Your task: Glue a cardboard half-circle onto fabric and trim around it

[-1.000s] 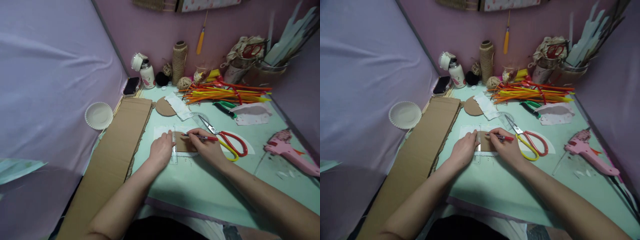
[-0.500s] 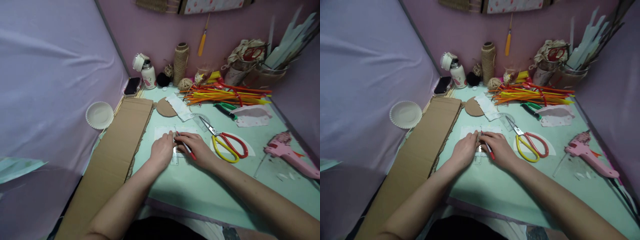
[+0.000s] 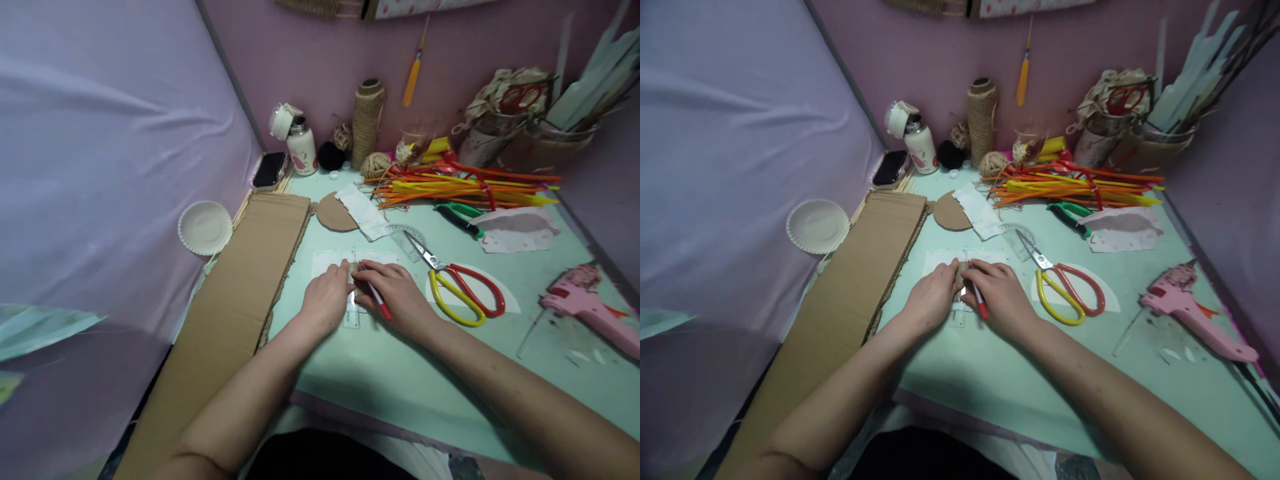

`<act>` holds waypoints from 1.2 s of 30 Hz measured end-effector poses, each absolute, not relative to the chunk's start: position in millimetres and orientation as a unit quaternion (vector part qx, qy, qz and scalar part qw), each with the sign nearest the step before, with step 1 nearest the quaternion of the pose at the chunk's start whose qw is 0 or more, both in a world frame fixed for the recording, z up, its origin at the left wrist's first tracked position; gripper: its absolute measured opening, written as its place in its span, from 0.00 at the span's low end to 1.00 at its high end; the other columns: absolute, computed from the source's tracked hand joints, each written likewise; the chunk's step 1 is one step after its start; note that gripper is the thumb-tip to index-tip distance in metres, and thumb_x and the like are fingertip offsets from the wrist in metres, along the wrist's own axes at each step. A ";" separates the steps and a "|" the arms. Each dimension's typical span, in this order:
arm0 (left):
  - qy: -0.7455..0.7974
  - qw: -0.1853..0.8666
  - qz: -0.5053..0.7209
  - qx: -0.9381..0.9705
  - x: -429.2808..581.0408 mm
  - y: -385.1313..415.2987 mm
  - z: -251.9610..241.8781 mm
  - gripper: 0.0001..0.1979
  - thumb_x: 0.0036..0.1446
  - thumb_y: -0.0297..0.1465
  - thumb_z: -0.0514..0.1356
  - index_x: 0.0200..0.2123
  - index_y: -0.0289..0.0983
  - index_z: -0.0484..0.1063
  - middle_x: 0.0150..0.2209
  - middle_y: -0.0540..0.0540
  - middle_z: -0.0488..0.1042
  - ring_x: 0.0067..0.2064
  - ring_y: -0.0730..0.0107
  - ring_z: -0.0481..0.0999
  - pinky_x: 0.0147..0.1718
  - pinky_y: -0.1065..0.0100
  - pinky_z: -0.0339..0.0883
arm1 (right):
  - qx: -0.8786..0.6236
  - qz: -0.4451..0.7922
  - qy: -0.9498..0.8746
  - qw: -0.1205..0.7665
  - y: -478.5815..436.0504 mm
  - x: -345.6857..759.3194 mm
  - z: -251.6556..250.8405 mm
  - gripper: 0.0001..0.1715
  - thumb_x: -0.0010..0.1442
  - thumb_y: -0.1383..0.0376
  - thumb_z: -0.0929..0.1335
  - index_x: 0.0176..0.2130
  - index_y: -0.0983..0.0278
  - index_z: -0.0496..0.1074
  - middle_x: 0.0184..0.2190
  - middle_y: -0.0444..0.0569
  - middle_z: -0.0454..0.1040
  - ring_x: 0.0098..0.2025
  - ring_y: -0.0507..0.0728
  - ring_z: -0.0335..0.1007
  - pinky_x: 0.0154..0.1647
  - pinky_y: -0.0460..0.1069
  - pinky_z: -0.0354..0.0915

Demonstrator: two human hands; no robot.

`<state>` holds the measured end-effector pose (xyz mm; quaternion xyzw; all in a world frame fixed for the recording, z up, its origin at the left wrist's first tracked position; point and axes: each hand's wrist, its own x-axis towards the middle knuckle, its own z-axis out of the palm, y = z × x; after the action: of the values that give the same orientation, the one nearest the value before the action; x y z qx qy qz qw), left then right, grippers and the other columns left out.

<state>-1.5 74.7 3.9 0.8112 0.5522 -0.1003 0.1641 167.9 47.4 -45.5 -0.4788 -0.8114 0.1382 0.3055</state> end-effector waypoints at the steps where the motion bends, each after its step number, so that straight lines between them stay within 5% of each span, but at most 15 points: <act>1: 0.553 0.160 -0.102 0.811 -1.2 74.5 3.5 0.26 0.71 0.35 0.48 0.68 0.33 0.51 0.54 0.36 0.71 0.51 0.55 0.76 0.44 0.62 0.68 | -0.480 0.147 -0.799 0.332 47.4 169.5 -45.9 0.12 0.67 0.62 0.66 0.50 0.61 0.72 0.51 0.56 0.79 0.60 0.66 0.70 0.55 0.62 0.63; 8: 0.555 0.147 -0.102 0.812 -0.8 74.5 -0.5 0.26 0.70 0.34 0.49 0.68 0.33 0.52 0.54 0.36 0.71 0.50 0.55 0.77 0.43 0.63 0.68 | -0.532 0.222 -0.676 0.460 45.8 177.8 -41.3 0.15 0.70 0.61 0.62 0.52 0.59 0.72 0.42 0.50 0.80 0.47 0.60 0.75 0.50 0.55 0.67; 12: 0.556 0.153 -0.104 0.810 -0.8 74.7 -0.1 0.26 0.70 0.34 0.48 0.68 0.33 0.52 0.53 0.36 0.71 0.50 0.55 0.77 0.42 0.62 0.68 | -0.546 0.235 -0.651 0.472 48.8 176.1 -40.2 0.14 0.69 0.59 0.62 0.42 0.61 0.75 0.38 0.50 0.78 0.42 0.59 0.75 0.44 0.53 0.68; 19: 0.555 0.154 -0.105 0.811 0.1 74.8 0.7 0.26 0.70 0.34 0.49 0.68 0.32 0.51 0.53 0.36 0.71 0.51 0.55 0.76 0.44 0.62 0.68 | -0.599 0.276 -0.605 0.445 49.2 170.2 -42.1 0.09 0.65 0.59 0.66 0.38 0.61 0.73 0.31 0.46 0.78 0.32 0.57 0.74 0.36 0.51 0.67; 36: 0.555 0.155 -0.104 0.811 0.4 75.2 0.5 0.26 0.70 0.34 0.48 0.68 0.32 0.52 0.53 0.36 0.71 0.50 0.55 0.76 0.43 0.61 0.68 | -0.588 0.258 -0.627 0.441 54.5 167.8 -48.0 0.10 0.65 0.59 0.67 0.40 0.60 0.76 0.38 0.48 0.82 0.40 0.60 0.77 0.44 0.53 0.67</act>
<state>0.4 75.2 0.5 0.8108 0.5549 -0.1044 0.1546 167.8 54.5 -48.0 -0.5876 -0.6273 0.2579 0.4414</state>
